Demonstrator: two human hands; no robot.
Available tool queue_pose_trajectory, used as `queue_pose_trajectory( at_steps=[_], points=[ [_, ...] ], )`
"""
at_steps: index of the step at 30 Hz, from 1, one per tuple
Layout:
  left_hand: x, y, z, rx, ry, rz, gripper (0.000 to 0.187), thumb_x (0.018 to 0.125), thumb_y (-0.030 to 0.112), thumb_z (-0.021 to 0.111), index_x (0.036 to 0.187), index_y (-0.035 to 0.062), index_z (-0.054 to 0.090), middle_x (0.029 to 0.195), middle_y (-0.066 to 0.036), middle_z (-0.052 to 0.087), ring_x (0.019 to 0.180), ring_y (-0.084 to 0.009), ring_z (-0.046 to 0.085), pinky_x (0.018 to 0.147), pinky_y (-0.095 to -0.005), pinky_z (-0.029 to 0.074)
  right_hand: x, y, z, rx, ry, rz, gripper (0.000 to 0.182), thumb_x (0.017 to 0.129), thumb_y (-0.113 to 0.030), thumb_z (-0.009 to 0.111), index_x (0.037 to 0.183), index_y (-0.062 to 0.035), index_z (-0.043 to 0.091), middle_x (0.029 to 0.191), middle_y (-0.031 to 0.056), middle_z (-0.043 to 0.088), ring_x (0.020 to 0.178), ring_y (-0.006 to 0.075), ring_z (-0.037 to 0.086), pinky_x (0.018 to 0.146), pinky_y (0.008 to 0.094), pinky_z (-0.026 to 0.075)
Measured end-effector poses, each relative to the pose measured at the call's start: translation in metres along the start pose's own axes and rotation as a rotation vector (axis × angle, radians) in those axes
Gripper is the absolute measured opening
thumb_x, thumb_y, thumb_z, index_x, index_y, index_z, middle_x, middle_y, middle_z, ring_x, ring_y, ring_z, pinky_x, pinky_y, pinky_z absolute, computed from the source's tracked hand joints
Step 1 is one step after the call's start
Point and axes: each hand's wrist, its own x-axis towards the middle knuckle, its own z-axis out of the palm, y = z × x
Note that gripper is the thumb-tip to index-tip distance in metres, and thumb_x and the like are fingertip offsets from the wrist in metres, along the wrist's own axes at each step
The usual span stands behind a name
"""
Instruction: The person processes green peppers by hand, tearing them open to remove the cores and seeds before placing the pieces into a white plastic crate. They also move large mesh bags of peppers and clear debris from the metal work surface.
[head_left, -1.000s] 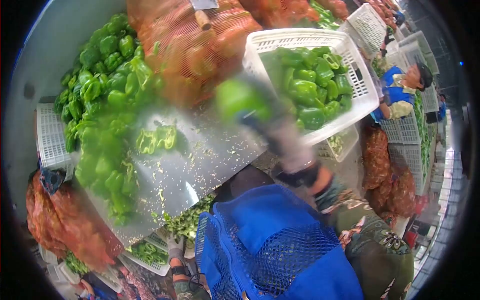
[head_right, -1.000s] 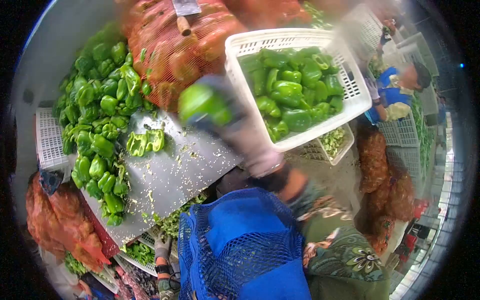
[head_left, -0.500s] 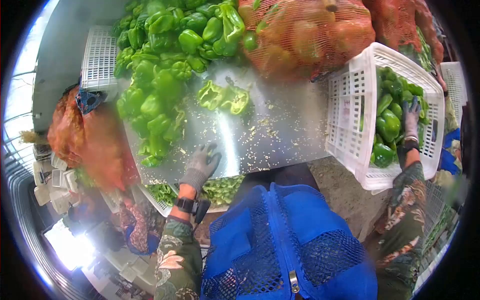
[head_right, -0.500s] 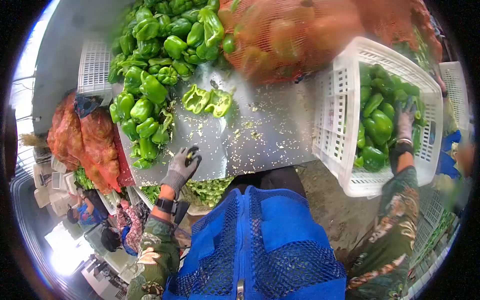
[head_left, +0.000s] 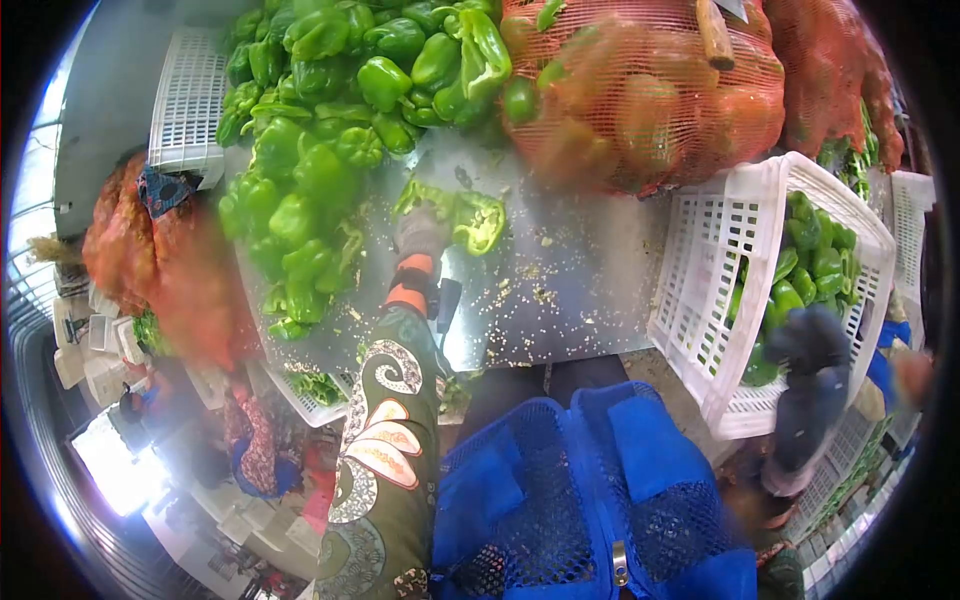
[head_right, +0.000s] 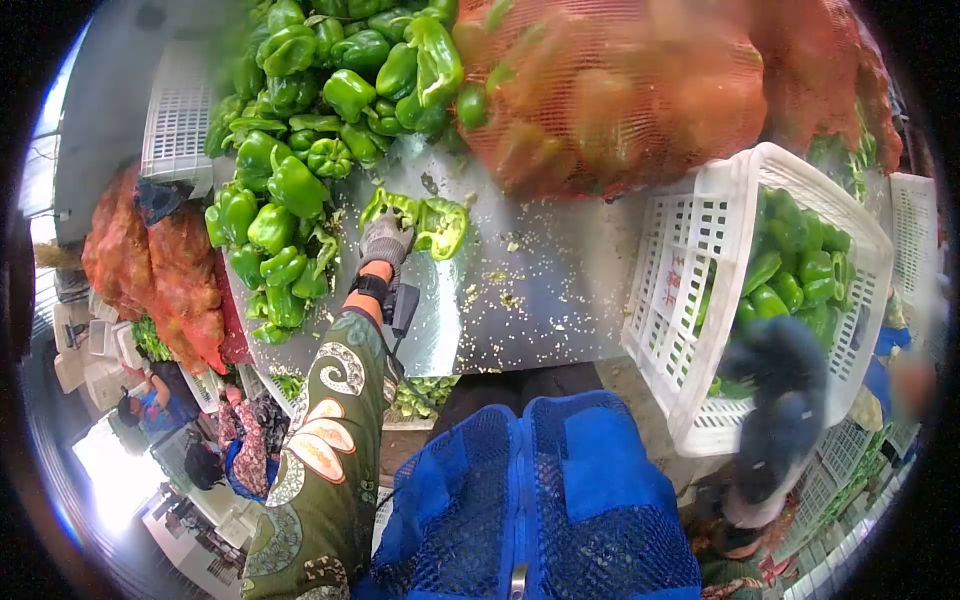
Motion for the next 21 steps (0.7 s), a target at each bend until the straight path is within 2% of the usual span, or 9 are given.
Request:
queue_pose_trajectory(
  at_steps=[2,5,7,8,11,13,15,17,21],
  points=[
    [-0.011,-0.024,0.013,-0.36,0.159,0.025,0.05,0.082,0.045,0.06,0.115,0.0068,0.061,0.117,-0.017,0.061,0.107,-0.0353,0.058,0.091,-0.0408,0.046,-0.014,0.002,0.039,0.214,-0.114,0.143,0.062,0.089,-0.045,0.056,0.129,0.0024,0.046,0.113,0.015,0.06,0.097,0.022,0.061,0.088,0.0343,0.048],
    [0.032,-0.087,0.098,-1.06,0.327,-0.09,0.023,0.082,0.012,0.067,0.101,-0.0002,0.065,0.092,-0.009,0.068,0.083,-0.0193,0.065,0.074,-0.0306,0.053,-0.012,0.02,0.108,0.418,-0.162,0.327,0.054,0.09,-0.037,0.057,0.127,0.0018,0.048,0.111,0.0135,0.06,0.1,0.0222,0.06,0.089,0.034,0.047],
    [-0.038,-0.077,0.043,-1.438,0.242,-0.013,0.019,0.082,0.007,0.067,0.1,0.0018,0.064,0.09,-0.007,0.067,0.077,-0.0149,0.065,0.066,-0.0272,0.054,0.01,0.104,0.148,0.435,-0.236,0.384,0.048,0.09,-0.033,0.059,0.125,-0.0013,0.05,0.108,0.0097,0.06,0.098,0.0191,0.06,0.086,0.0318,0.048],
    [-0.035,-0.095,0.059,-1.408,0.275,0.089,0.02,0.083,0.008,0.068,0.101,0.001,0.064,0.088,-0.007,0.067,0.075,-0.0159,0.065,0.063,-0.0273,0.054,0.019,0.13,0.163,0.311,-0.305,0.375,0.047,0.09,-0.032,0.06,0.125,-0.0033,0.051,0.107,0.0076,0.06,0.096,0.0171,0.06,0.082,0.03,0.049],
    [-0.035,-0.12,0.079,-1.052,0.421,-0.057,0.021,0.086,0.013,0.065,0.104,0.0022,0.063,0.086,-0.006,0.067,0.072,-0.0163,0.065,0.062,-0.0265,0.054,0.028,0.167,0.201,0.138,-0.4,0.369,0.044,0.09,-0.033,0.061,0.124,-0.0072,0.053,0.104,0.0037,0.062,0.09,0.0136,0.06,0.072,0.0264,0.05],
    [-0.046,-0.109,0.057,-0.789,0.457,-0.021,0.033,0.086,0.02,0.063,0.116,0.0058,0.059,0.105,-0.012,0.059,0.091,-0.023,0.06,0.077,-0.033,0.05,0.02,0.229,0.219,0.386,-0.289,0.466,0.042,0.091,-0.034,0.06,0.123,-0.0074,0.053,0.102,0.0035,0.062,0.087,0.0138,0.061,0.069,0.0265,0.051],
    [-0.072,-0.076,0.018,-0.551,0.518,0.09,0.045,0.085,0.025,0.062,0.126,0.0101,0.054,0.129,-0.018,0.047,0.114,-0.0316,0.05,0.095,-0.0388,0.042,0.009,0.257,0.21,0.15,-0.333,0.067,0.042,0.091,-0.035,0.06,0.122,-0.0069,0.054,0.101,0.0049,0.063,0.086,0.0148,0.062,0.069,0.0276,0.052],
    [-0.077,-0.047,-0.01,-0.391,0.479,0.278,0.054,0.083,0.026,0.061,0.134,0.0186,0.047,0.145,-0.02,0.034,0.129,-0.0375,0.04,0.105,-0.0421,0.036,-0.008,0.264,0.205,0.14,-0.338,0.038,0.042,0.091,-0.035,0.06,0.121,-0.0064,0.054,0.1,0.006,0.063,0.085,0.0156,0.063,0.069,0.0285,0.053],
    [-0.017,-0.008,-0.004,0.093,0.34,0.372,0.061,0.084,0.028,0.055,0.142,0.0273,0.035,0.143,-0.017,0.037,0.125,-0.043,0.042,0.101,-0.0449,0.041,-0.023,0.233,0.193,0.411,-0.26,0.665,0.041,0.091,-0.035,0.059,0.119,-0.0049,0.054,0.098,0.0067,0.063,0.084,0.0158,0.063,0.068,0.0284,0.053]
  ],
)
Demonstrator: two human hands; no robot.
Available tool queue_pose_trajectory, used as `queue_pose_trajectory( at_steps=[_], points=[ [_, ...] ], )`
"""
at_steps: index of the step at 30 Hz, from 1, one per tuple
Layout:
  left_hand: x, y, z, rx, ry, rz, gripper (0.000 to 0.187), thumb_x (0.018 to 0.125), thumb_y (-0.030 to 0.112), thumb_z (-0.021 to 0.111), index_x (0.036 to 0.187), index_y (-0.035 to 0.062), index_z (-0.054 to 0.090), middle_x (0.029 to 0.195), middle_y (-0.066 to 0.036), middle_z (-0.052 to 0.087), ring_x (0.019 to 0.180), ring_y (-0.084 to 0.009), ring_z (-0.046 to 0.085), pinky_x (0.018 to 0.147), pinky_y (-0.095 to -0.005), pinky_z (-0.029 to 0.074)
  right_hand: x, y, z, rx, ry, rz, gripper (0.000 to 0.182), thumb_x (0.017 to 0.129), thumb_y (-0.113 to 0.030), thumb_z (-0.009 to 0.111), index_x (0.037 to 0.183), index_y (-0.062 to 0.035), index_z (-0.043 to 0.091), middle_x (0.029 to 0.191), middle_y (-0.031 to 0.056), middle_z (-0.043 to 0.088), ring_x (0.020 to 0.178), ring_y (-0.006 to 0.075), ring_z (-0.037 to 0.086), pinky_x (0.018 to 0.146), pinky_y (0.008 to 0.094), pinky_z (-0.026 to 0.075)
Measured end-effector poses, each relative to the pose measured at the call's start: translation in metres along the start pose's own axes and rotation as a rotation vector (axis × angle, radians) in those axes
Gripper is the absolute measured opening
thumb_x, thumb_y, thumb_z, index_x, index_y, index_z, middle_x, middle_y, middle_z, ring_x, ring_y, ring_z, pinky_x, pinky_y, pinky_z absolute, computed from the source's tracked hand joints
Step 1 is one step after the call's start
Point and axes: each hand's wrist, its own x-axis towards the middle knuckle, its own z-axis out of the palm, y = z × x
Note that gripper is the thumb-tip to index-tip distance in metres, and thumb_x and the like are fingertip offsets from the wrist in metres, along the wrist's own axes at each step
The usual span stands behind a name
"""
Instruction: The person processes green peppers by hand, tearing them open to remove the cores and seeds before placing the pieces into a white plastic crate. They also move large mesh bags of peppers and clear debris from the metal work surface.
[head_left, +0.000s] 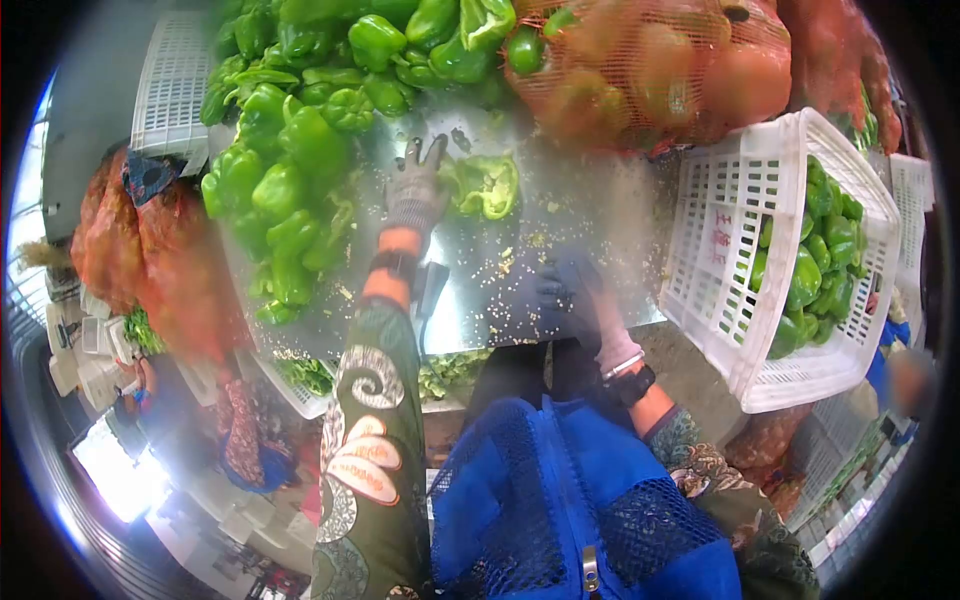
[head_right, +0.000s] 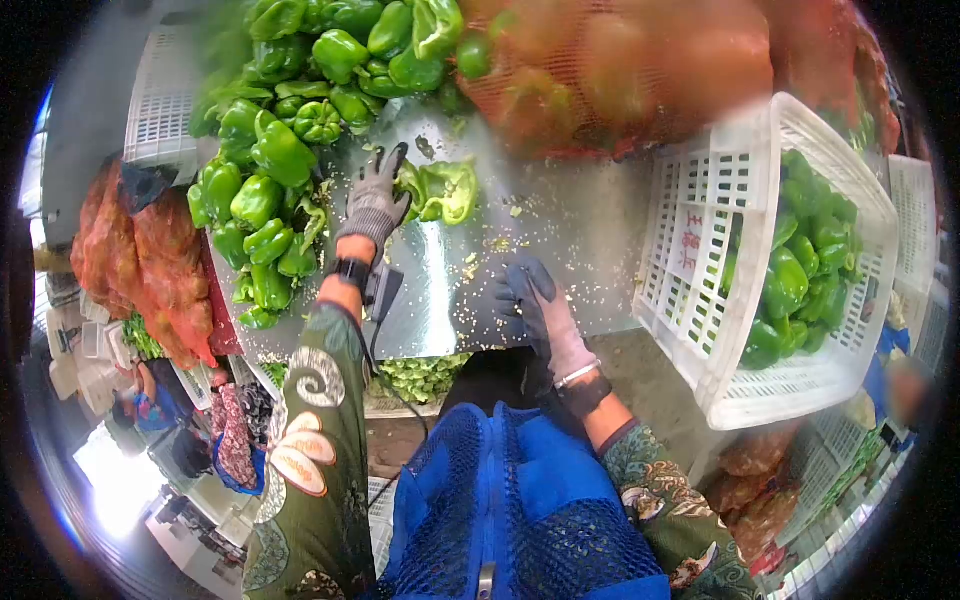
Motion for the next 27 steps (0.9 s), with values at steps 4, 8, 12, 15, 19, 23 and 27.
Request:
queue_pose_trajectory(
  at_steps=[4,8,12,15,19,23,27],
  points=[
    [0.032,-0.025,0.035,-0.212,-0.093,-0.03,0.059,0.081,0.032,0.062,0.133,0.0152,0.042,0.124,-0.019,0.054,0.109,-0.0357,0.056,0.092,-0.044,0.045,-0.009,-0.002,0.001,0.078,0.002,0.145,0.043,0.093,-0.026,0.054,0.13,-0.0046,0.045,0.116,0.0079,0.059,0.096,0.0158,0.06,0.081,0.0315,0.052],
    [-0.024,-0.014,-0.007,-0.583,0.03,-0.146,0.048,0.087,0.027,0.058,0.127,0.0022,0.048,0.117,-0.026,0.057,0.107,-0.0383,0.056,0.091,-0.0425,0.045,-0.009,-0.019,0.009,0.238,-0.154,-0.013,0.043,0.094,-0.029,0.055,0.128,-0.0038,0.047,0.112,0.0096,0.06,0.094,0.0179,0.062,0.08,0.0329,0.053],
    [-0.114,0.056,-0.077,-0.894,0.031,0.122,0.048,0.087,0.009,0.055,0.133,0.0008,0.045,0.125,-0.021,0.056,0.113,-0.0304,0.056,0.097,-0.0386,0.043,-0.057,-0.048,0.019,-0.244,-0.202,-0.362,0.047,0.089,-0.005,0.051,0.136,-0.005,0.043,0.133,0.0121,0.048,0.122,0.0215,0.045,0.104,0.0366,0.035],
    [-0.148,0.084,-0.089,-0.784,0.132,0.27,0.058,0.084,0.02,0.061,0.136,0.0046,0.042,0.121,-0.019,0.056,0.104,-0.0337,0.059,0.088,-0.0395,0.049,-0.045,-0.035,0.034,-0.44,-0.262,-0.797,0.049,0.089,-0.004,0.05,0.137,-0.0057,0.041,0.14,0.01,0.043,0.132,0.0201,0.036,0.111,0.0349,0.027],
    [-0.158,0.099,-0.131,-0.202,0.232,0.45,0.058,0.077,0.018,0.065,0.131,0.0092,0.047,0.113,-0.022,0.055,0.093,-0.04,0.06,0.075,-0.0445,0.051,-0.051,-0.054,0.046,0.007,-0.51,-0.675,0.041,0.092,-0.019,0.052,0.131,-0.0064,0.045,0.131,0.0045,0.045,0.125,0.0153,0.037,0.106,0.0313,0.03],
    [-0.146,0.096,-0.144,-0.267,0.164,0.511,0.039,0.075,0.015,0.067,0.11,0.0031,0.055,0.096,-0.02,0.059,0.076,-0.0394,0.06,0.068,-0.0413,0.049,-0.083,-0.082,0.058,0.283,-0.518,-0.54,0.041,0.092,-0.031,0.055,0.125,-0.0066,0.049,0.118,0.001,0.05,0.111,0.0103,0.043,0.095,0.0298,0.038],
    [-0.148,0.101,-0.187,-1.252,-0.327,0.213,0.015,0.082,0.009,0.059,0.096,0.0035,0.059,0.074,0.002,0.056,0.066,-0.0105,0.053,0.059,-0.0259,0.044,-0.126,-0.132,0.038,0.361,-0.598,-0.375,0.043,0.09,-0.031,0.06,0.124,-0.0062,0.048,0.11,0.0004,0.053,0.102,0.0087,0.047,0.09,0.0269,0.039]
  ],
)
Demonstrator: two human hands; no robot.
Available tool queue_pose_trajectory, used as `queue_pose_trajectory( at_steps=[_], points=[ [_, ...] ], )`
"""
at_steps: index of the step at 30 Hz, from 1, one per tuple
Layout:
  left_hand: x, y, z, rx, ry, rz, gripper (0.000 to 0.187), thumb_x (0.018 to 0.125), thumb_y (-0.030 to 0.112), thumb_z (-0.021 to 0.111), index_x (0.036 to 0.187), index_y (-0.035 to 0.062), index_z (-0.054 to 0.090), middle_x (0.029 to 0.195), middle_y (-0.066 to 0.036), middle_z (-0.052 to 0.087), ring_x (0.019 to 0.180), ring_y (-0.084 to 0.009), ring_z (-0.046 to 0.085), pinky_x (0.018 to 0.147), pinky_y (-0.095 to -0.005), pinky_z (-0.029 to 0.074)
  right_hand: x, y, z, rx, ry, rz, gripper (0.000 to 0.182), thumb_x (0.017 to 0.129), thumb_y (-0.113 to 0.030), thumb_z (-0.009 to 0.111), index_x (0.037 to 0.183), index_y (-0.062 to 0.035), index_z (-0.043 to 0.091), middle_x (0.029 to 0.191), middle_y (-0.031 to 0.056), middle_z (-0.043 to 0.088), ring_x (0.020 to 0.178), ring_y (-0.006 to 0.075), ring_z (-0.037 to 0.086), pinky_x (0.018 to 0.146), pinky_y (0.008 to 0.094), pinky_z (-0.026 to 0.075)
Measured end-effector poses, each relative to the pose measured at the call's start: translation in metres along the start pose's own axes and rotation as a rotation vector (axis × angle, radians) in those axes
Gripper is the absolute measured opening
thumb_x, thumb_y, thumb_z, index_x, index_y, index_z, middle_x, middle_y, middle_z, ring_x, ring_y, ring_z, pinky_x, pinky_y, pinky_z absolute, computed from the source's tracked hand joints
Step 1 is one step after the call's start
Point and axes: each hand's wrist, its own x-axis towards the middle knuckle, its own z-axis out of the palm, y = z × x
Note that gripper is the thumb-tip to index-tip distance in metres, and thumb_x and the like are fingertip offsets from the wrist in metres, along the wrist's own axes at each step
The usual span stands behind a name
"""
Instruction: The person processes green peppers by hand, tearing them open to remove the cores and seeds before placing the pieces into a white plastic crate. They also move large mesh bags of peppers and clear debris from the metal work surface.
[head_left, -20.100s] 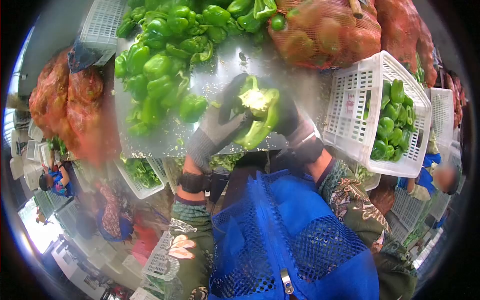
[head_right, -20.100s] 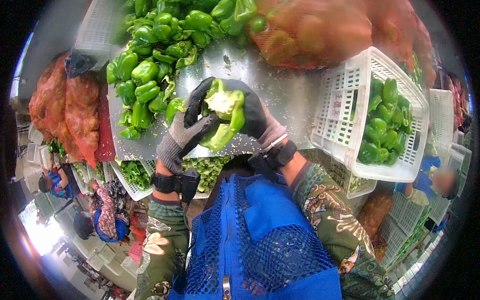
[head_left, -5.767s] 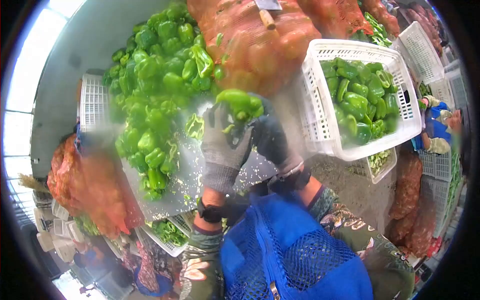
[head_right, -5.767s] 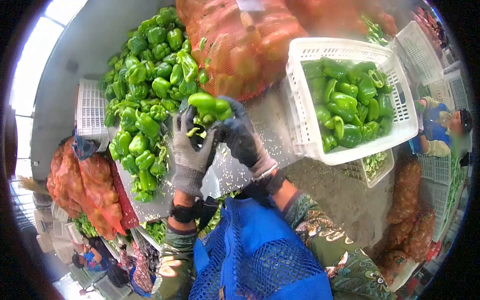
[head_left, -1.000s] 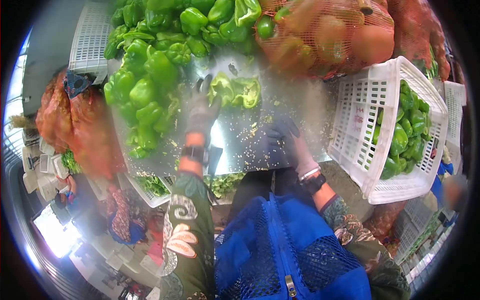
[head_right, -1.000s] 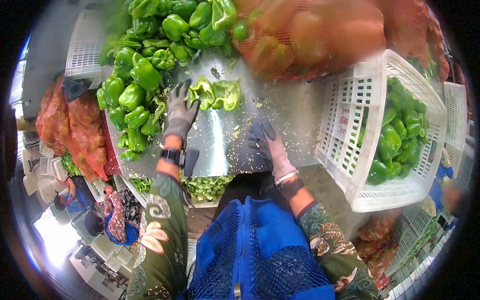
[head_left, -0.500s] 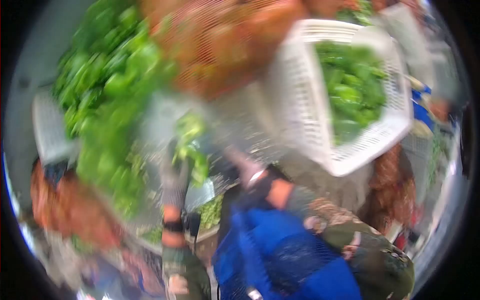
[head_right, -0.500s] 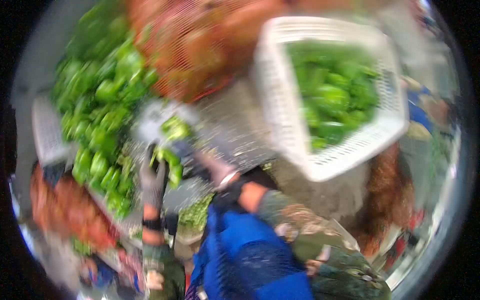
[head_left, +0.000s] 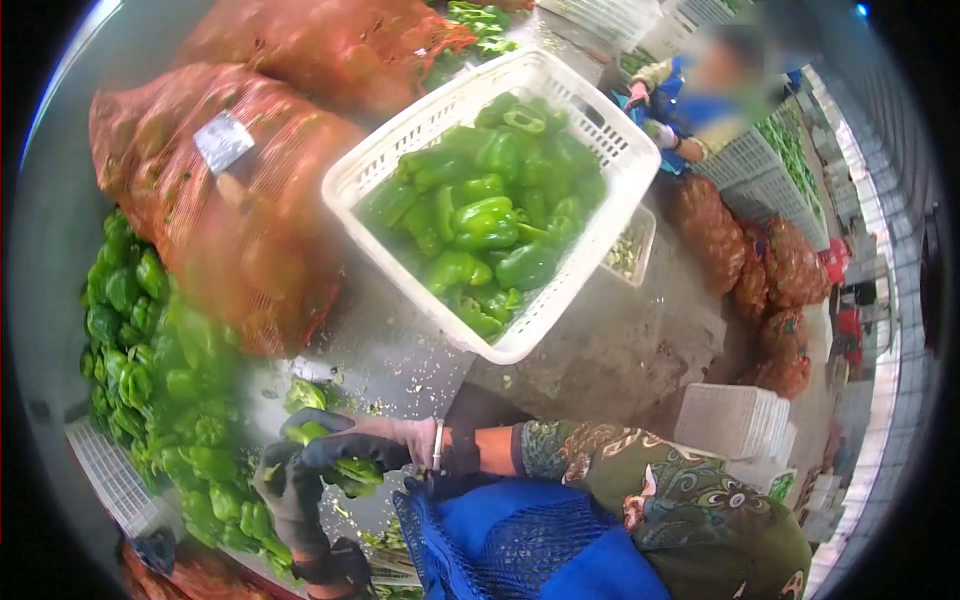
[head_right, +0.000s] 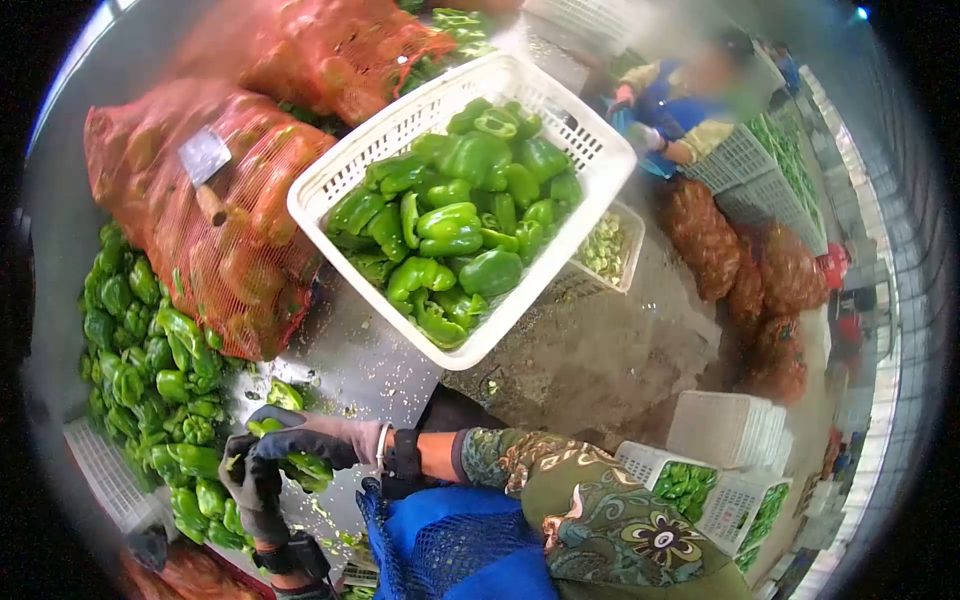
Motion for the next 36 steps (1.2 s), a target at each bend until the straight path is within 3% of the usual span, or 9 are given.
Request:
queue_pose_trajectory(
  at_steps=[3,6,9,11,19,22,24,27,36],
  points=[
    [0.011,-0.035,-0.021,-0.515,0.171,0.149,0.015,0.083,0.015,0.061,0.095,0.0064,0.058,0.073,0.004,0.053,0.061,-0.0041,0.047,0.053,-0.0192,0.037,0.012,-0.018,-0.002,-0.085,0.02,-0.209,0.056,0.084,-0.031,0.069,0.13,-0.0118,0.042,0.1,-0.0011,0.052,0.094,0.0102,0.048,0.082,0.0265,0.042],
    [-0.008,-0.053,-0.069,-0.02,0.078,-0.141,0.022,0.083,0.015,0.061,0.102,0.0043,0.059,0.074,-0.002,0.055,0.072,-0.0118,0.053,0.068,-0.0229,0.044,0.028,-0.042,0.003,-0.479,0.183,-0.261,0.064,0.079,-0.032,0.071,0.132,-0.0148,0.041,0.108,0.0066,0.051,0.101,0.018,0.049,0.087,0.0307,0.042],
    [-0.016,-0.072,-0.056,1.631,-0.103,-0.013,0.033,0.079,0.017,0.064,0.11,0.0072,0.058,0.108,-0.017,0.057,0.098,-0.0319,0.056,0.082,-0.042,0.047,0.048,-0.039,-0.009,-1.221,0.374,-0.427,0.084,0.067,-0.043,0.072,0.135,-0.008,0.039,0.131,0.0241,0.043,0.122,0.0415,0.041,0.106,0.044,0.031],
    [-0.02,-0.096,-0.064,1.414,-0.055,0.008,0.035,0.079,0.018,0.064,0.112,0.0097,0.058,0.117,-0.017,0.052,0.107,-0.0358,0.051,0.088,-0.045,0.045,0.012,-0.083,-0.015,-1.346,0.548,-0.909,0.079,0.074,-0.045,0.069,0.135,-0.0046,0.039,0.125,0.0286,0.045,0.119,0.0373,0.047,0.103,0.046,0.036],
    [-0.028,-0.142,-0.051,1.176,-0.186,-0.234,0.036,0.081,0.023,0.065,0.115,0.0126,0.058,0.112,-0.018,0.055,0.107,-0.0363,0.053,0.09,-0.0433,0.045,-0.225,-0.27,-0.283,-1.708,1.364,0.439,0.08,0.079,-0.043,0.06,0.14,-0.0043,0.025,0.098,0.018,0.055,0.082,0.0245,0.052,0.073,0.0336,0.042],
    [-0.017,-0.138,-0.036,1.062,-0.233,-0.248,0.037,0.081,0.02,0.064,0.116,0.0109,0.058,0.111,-0.019,0.056,0.104,-0.0373,0.054,0.088,-0.0442,0.045,-0.265,-0.26,-0.299,-2.084,1.339,1.217,0.106,0.079,-0.07,0.049,0.148,-0.006,0.002,0.134,0.0348,0.04,0.124,0.0421,0.044,0.107,0.0426,0.032],
    [-0.012,-0.138,-0.034,1.019,-0.224,-0.241,0.037,0.081,0.019,0.063,0.117,0.0104,0.058,0.111,-0.019,0.056,0.103,-0.0377,0.055,0.088,-0.0444,0.046,-0.264,-0.268,-0.303,-1.799,1.098,1.337,0.112,0.079,-0.069,0.05,0.147,-0.0016,-0.008,0.13,0.034,0.045,0.121,0.041,0.048,0.104,0.0426,0.036],
    [0.0,-0.148,-0.039,0.928,-0.215,-0.273,0.036,0.082,0.018,0.063,0.116,0.0061,0.059,0.115,-0.02,0.057,0.103,-0.0376,0.057,0.09,-0.0426,0.046,-0.257,-0.29,-0.29,-1.838,0.947,1.27,0.058,0.087,-0.051,0.053,0.117,-0.0018,0.058,0.118,0.0225,0.06,0.106,0.0394,0.058,0.092,0.0451,0.044],
    [0.047,-0.135,-0.073,1.221,0.239,-0.224,0.047,0.086,0.033,0.06,0.127,0.0126,0.052,0.125,-0.021,0.051,0.112,-0.0385,0.052,0.092,-0.0442,0.046,-0.301,-0.322,-0.387,-1.897,1.233,1.179,0.053,0.092,-0.046,0.052,0.127,-0.0056,0.052,0.1,0.0134,0.063,0.089,0.0248,0.061,0.078,0.0363,0.048]
  ],
)
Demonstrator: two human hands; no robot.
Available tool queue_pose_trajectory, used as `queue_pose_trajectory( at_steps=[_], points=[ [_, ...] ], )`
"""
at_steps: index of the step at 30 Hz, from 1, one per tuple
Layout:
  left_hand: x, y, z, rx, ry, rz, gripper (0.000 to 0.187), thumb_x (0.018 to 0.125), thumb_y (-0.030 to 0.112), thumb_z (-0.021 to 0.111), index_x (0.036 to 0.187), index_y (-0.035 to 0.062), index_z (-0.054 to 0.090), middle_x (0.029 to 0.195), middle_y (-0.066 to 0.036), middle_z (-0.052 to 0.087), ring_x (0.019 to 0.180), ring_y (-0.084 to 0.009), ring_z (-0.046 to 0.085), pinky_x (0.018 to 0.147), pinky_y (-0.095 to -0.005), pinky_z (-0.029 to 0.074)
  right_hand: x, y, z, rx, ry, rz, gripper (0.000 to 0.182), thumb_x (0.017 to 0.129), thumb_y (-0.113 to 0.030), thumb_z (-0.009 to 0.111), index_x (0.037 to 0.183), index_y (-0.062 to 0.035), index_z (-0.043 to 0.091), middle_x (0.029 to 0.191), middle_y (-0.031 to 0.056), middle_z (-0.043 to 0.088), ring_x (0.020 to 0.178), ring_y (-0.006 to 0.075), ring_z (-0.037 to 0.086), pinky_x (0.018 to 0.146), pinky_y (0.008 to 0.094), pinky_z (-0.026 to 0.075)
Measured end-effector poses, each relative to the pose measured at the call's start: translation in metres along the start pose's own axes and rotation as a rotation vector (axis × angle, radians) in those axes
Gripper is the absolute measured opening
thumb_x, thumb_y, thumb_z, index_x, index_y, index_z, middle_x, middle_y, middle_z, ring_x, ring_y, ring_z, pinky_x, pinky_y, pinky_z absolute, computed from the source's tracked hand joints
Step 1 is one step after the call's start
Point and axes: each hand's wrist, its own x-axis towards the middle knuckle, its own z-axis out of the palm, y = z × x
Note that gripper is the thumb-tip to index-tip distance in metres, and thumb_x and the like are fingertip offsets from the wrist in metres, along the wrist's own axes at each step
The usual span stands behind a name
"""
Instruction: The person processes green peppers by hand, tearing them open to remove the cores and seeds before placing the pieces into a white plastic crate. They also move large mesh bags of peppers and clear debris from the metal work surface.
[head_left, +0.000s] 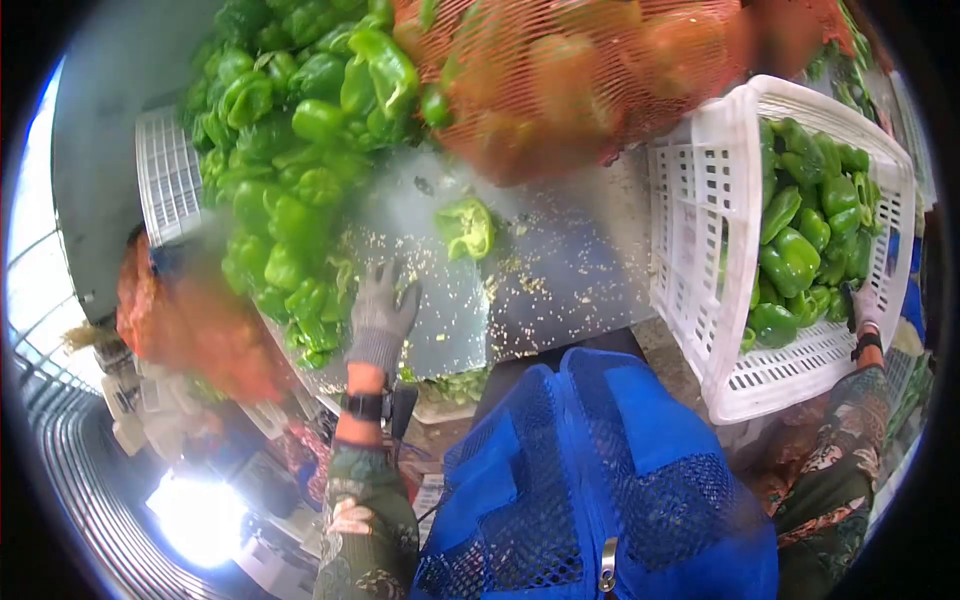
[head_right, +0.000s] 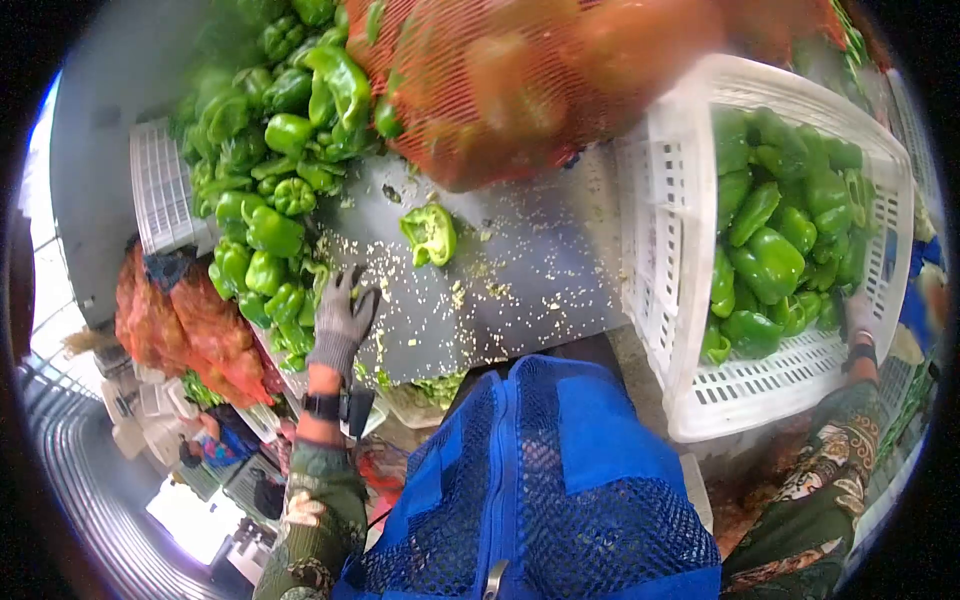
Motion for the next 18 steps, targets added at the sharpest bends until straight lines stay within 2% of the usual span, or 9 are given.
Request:
queue_pose_trajectory(
  at_steps=[4,6,8,9,10,12,14,16,18],
  points=[
    [0.045,0.027,0.017,-0.133,-0.106,0.026,0.057,0.083,0.035,0.063,0.134,0.0154,0.044,0.125,-0.021,0.05,0.114,-0.0385,0.051,0.096,-0.0446,0.043,-0.006,0.0,-0.045,0.454,-0.088,-0.004,0.054,0.092,-0.046,0.052,0.13,-0.0067,0.05,0.099,0.01,0.063,0.089,0.0207,0.06,0.078,0.0332,0.048],
    [0.067,0.042,0.052,-0.299,-0.045,-0.107,0.062,0.08,0.035,0.065,0.135,0.0158,0.043,0.126,-0.02,0.05,0.114,-0.0383,0.051,0.095,-0.0436,0.044,-0.051,-0.043,-0.083,0.798,-0.038,-0.084,0.055,0.092,-0.046,0.052,0.131,-0.0073,0.049,0.099,0.0082,0.062,0.089,0.0186,0.06,0.078,0.0317,0.048],
    [0.097,0.055,0.073,-0.246,-0.09,-0.225,0.064,0.077,0.032,0.068,0.134,0.0139,0.045,0.128,-0.021,0.049,0.109,-0.0387,0.055,0.092,-0.0418,0.047,-0.157,-0.153,-0.116,1.095,0.297,-0.5,0.05,0.095,-0.041,0.049,0.132,-0.0058,0.047,0.092,0.0008,0.058,0.08,0.0104,0.055,0.073,0.0261,0.046],
    [0.11,0.059,0.084,-0.224,-0.057,-0.272,0.061,0.076,0.032,0.069,0.131,0.0128,0.048,0.125,-0.02,0.052,0.105,-0.0376,0.057,0.089,-0.0407,0.048,-0.198,-0.187,-0.123,1.146,0.335,-0.648,0.049,0.095,-0.04,0.05,0.129,-0.0038,0.048,0.092,0.0036,0.059,0.08,0.0116,0.057,0.072,0.0268,0.047],
    [0.119,0.063,0.095,-0.206,-0.025,-0.321,0.059,0.076,0.031,0.069,0.128,0.0117,0.051,0.121,-0.02,0.055,0.101,-0.0366,0.06,0.087,-0.0397,0.049,-0.244,-0.22,-0.123,1.168,0.278,-0.778,0.049,0.095,-0.039,0.051,0.126,-0.0018,0.05,0.092,0.0064,0.061,0.079,0.0128,0.059,0.071,0.0275,0.049],
    [0.134,0.04,0.122,-0.557,-0.004,-0.299,0.042,0.078,0.024,0.066,0.117,0.0109,0.057,0.11,-0.019,0.06,0.098,-0.0353,0.06,0.084,-0.0398,0.049,-0.324,-0.278,-0.113,1.206,0.004,-0.985,0.048,0.095,-0.038,0.053,0.12,0.0022,0.053,0.093,0.0119,0.064,0.078,0.0152,0.062,0.069,0.0289,0.051],
    [0.134,0.026,0.134,-0.84,0.1,-0.313,0.03,0.079,0.022,0.064,0.106,0.0081,0.063,0.096,-0.016,0.065,0.09,-0.031,0.063,0.08,-0.0376,0.049,-0.378,-0.311,-0.084,1.357,-0.425,-0.946,0.054,0.09,-0.041,0.058,0.122,0.0026,0.051,0.105,0.0131,0.061,0.089,0.0198,0.062,0.079,0.0305,0.05],
    [0.084,0.056,0.049,-0.755,0.227,-0.158,0.031,0.08,0.019,0.062,0.108,0.0072,0.062,0.097,-0.015,0.065,0.088,-0.0287,0.063,0.079,-0.0359,0.049,-0.376,-0.343,-0.04,1.243,-0.48,-1.025,0.052,0.092,-0.037,0.057,0.128,0.0002,0.048,0.114,0.013,0.059,0.099,0.0214,0.06,0.087,0.0315,0.048],
    [0.056,0.054,0.031,-0.97,0.232,-0.029,0.029,0.081,0.016,0.06,0.109,0.0067,0.062,0.098,-0.016,0.064,0.087,-0.0281,0.063,0.079,-0.0357,0.049,-0.362,-0.389,0.014,1.623,-0.572,-0.866,0.052,0.093,-0.034,0.055,0.133,-0.002,0.044,0.117,0.012,0.058,0.106,0.0199,0.057,0.093,0.0328,0.044]
  ],
)
